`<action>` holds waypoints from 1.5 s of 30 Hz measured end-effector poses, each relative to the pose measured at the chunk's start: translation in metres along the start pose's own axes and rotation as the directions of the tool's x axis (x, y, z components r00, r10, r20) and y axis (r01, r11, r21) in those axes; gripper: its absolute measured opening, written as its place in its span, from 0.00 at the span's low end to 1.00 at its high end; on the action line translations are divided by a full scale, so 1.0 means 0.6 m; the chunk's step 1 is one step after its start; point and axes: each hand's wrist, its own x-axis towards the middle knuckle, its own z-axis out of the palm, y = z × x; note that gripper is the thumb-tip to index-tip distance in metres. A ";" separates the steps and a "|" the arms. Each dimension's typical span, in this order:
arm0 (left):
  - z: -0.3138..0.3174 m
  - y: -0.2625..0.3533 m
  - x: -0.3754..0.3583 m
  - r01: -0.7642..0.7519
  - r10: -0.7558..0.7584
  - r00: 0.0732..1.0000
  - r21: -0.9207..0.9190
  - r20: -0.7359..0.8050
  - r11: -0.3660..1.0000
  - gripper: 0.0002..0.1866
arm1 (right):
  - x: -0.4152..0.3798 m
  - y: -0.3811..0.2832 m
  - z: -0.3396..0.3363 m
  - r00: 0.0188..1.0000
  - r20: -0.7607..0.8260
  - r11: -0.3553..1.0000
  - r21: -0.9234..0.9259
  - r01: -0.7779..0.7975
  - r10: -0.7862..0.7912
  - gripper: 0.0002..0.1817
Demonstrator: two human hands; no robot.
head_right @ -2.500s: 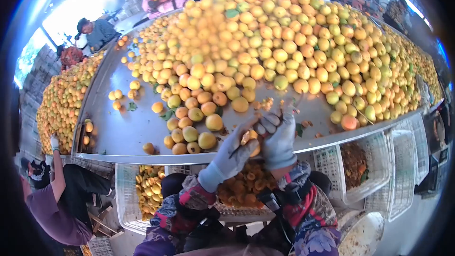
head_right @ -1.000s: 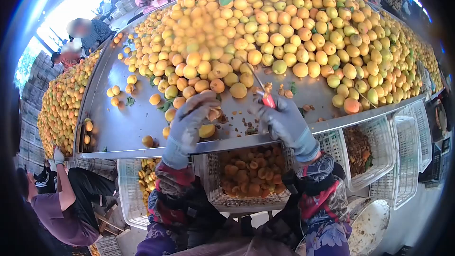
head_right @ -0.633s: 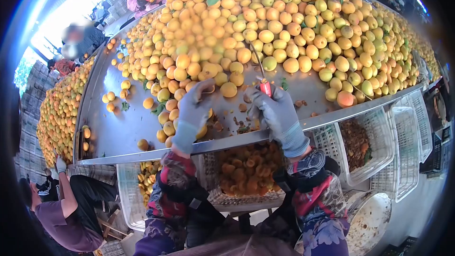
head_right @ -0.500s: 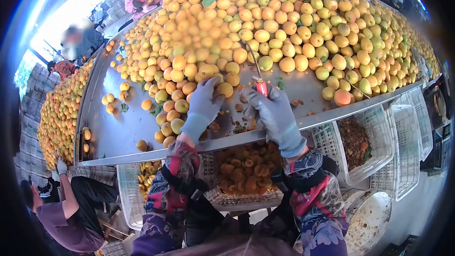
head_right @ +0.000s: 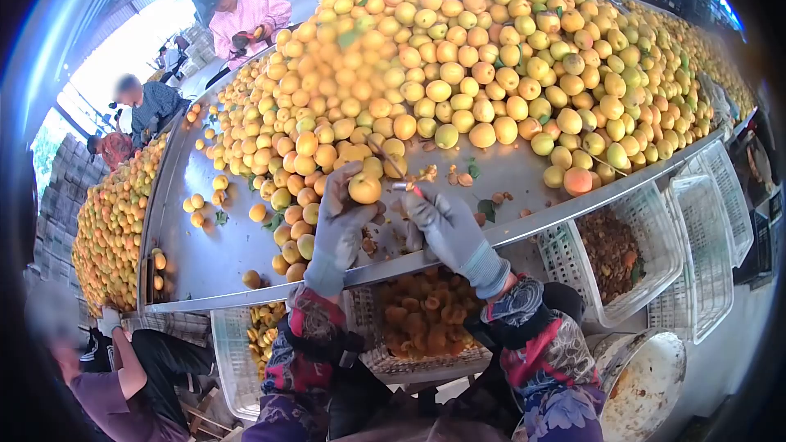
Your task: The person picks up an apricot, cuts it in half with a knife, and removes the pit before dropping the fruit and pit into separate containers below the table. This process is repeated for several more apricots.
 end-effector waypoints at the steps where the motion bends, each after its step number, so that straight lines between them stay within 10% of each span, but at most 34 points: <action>1: -0.002 0.006 -0.010 -0.004 0.004 1.000 -0.004 -0.007 1.000 0.27 | 0.000 0.015 0.004 1.000 0.007 1.000 -0.005 0.000 0.000 0.15; 5: -0.010 0.016 -0.031 0.058 0.023 0.981 -0.406 0.192 0.912 0.24 | -0.009 0.005 0.023 0.978 0.104 0.983 0.024 0.180 -0.181 0.18; 8: -0.013 0.019 -0.032 -0.015 0.060 0.994 -0.412 0.096 0.911 0.24 | -0.016 -0.017 0.034 0.983 0.178 0.998 -0.046 -0.032 0.039 0.19; 22: -0.028 0.026 -0.040 -0.039 0.053 0.995 -0.158 0.083 0.987 0.25 | -0.010 0.005 0.055 0.958 0.107 0.687 -0.676 0.266 -0.266 0.14; 33: -0.029 0.048 -0.055 -0.183 0.182 0.978 0.008 0.098 0.983 0.26 | -0.003 0.039 0.068 0.959 0.121 0.805 -0.521 0.282 -0.257 0.12; 39: -0.018 0.006 -0.056 0.115 -0.148 0.989 -0.486 -0.030 0.866 0.21 | 0.003 0.056 0.085 0.943 0.035 0.761 -0.582 0.288 -0.330 0.14; 41: -0.031 0.015 -0.054 0.258 -0.161 0.964 -0.604 0.210 0.754 0.19 | -0.001 0.054 0.087 0.934 0.007 0.694 -0.668 0.270 -0.356 0.15; 45: -0.031 0.025 -0.055 -0.005 0.038 0.998 -0.528 0.051 0.849 0.22 | -0.003 0.031 0.095 0.946 0.039 0.748 -0.602 0.280 -0.323 0.16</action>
